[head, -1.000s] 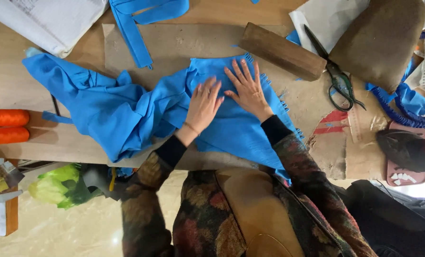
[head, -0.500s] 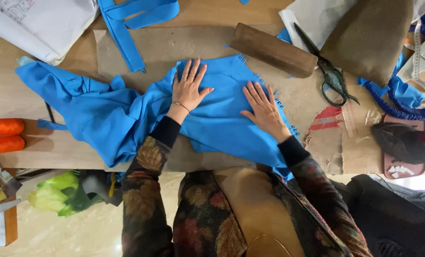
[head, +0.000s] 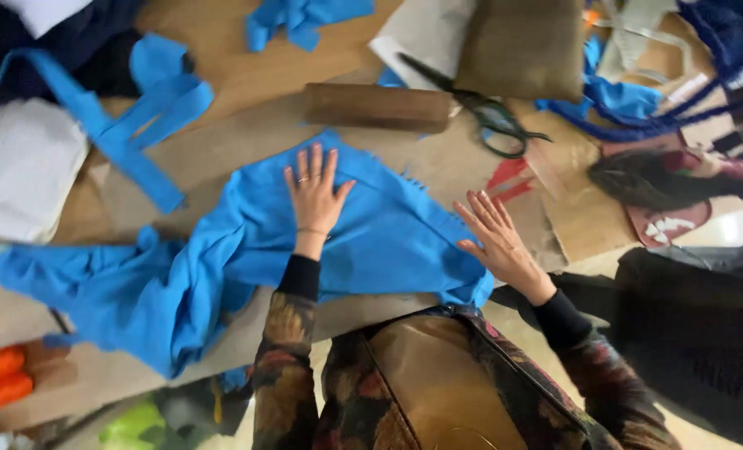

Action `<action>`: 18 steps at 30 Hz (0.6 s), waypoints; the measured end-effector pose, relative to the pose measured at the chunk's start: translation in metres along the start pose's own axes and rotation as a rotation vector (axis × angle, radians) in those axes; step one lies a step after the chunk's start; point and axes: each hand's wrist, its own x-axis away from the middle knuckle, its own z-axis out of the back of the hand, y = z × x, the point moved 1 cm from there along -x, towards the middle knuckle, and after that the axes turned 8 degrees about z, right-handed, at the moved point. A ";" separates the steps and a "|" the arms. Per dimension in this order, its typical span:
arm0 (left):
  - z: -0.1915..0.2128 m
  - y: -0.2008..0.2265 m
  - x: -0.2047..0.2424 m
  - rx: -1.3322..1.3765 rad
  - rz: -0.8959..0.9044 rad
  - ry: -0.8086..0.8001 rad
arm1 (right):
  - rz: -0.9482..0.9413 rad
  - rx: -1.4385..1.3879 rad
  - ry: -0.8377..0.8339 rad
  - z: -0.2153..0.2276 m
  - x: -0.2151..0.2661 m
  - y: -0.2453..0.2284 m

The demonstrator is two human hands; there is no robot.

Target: The person irons a blue piece of fabric on a wooden workbench, smoothing it out and adjusting its position. They then apply a strip of white tape to the fabric and iron over it to secure the tape in place.

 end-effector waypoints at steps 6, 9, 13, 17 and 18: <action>0.017 0.004 0.012 -0.116 0.299 -0.092 | -0.002 0.147 0.021 0.080 0.020 0.077; 0.014 0.005 0.016 -0.071 0.427 -0.124 | 0.098 0.148 -0.001 0.141 0.007 0.118; 0.022 0.013 0.013 -0.158 0.372 -0.060 | 0.270 0.304 0.067 0.204 -0.029 0.199; 0.039 0.029 0.009 -0.097 0.424 -0.079 | 0.423 0.494 0.120 0.240 -0.116 0.334; 0.040 0.030 0.008 -0.104 0.430 -0.074 | 0.432 0.490 0.125 0.245 -0.143 0.358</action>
